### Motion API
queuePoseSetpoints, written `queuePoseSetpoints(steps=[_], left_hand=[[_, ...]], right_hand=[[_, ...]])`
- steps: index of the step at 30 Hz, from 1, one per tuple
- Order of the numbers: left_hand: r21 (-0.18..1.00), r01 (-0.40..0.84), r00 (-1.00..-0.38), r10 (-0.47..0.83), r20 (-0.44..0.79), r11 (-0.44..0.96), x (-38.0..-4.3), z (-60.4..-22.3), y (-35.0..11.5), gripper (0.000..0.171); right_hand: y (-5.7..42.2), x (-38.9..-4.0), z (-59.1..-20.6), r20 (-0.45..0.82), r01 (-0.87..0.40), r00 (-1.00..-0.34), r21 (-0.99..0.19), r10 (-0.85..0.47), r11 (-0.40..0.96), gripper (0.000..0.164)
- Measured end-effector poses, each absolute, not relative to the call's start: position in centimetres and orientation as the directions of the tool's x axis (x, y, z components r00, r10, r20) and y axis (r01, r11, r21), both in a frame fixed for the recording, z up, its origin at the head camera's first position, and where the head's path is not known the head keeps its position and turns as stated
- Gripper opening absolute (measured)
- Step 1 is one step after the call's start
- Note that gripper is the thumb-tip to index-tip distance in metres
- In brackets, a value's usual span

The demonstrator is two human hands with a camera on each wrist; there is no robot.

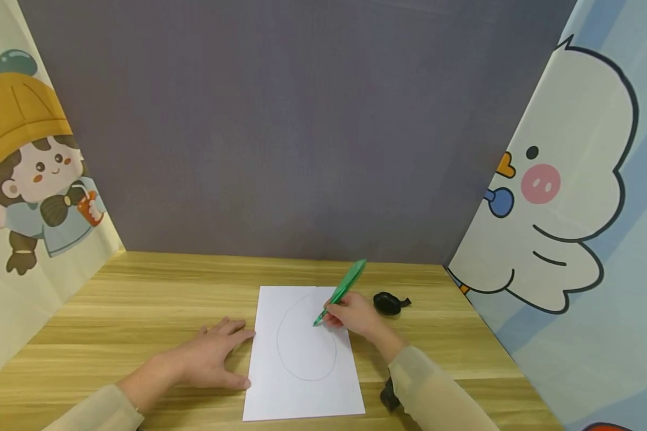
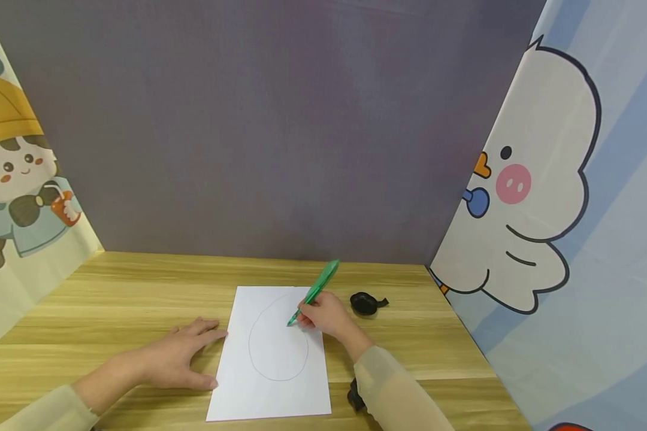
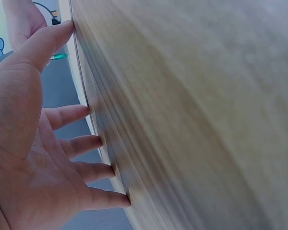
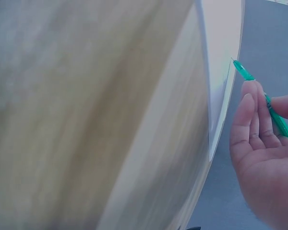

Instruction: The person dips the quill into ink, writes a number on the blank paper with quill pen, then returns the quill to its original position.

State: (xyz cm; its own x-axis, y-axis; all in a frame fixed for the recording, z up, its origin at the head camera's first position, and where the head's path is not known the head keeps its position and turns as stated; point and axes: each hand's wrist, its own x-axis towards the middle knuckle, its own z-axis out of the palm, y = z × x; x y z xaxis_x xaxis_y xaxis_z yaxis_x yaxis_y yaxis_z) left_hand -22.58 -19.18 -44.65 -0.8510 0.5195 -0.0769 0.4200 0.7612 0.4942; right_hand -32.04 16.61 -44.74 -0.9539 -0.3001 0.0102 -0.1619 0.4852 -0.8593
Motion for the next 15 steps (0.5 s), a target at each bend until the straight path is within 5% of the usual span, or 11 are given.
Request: queuePoseSetpoints(steps=[15], left_hand=[[0.495, 0.416, -0.853, 0.516, -0.079, 0.763, -22.61, -44.68, -19.16, 0.099]], right_hand=[[15.75, -31.99, -44.9, 0.024, -0.186, -0.944, -0.863, -0.329, 0.47, 0.022]])
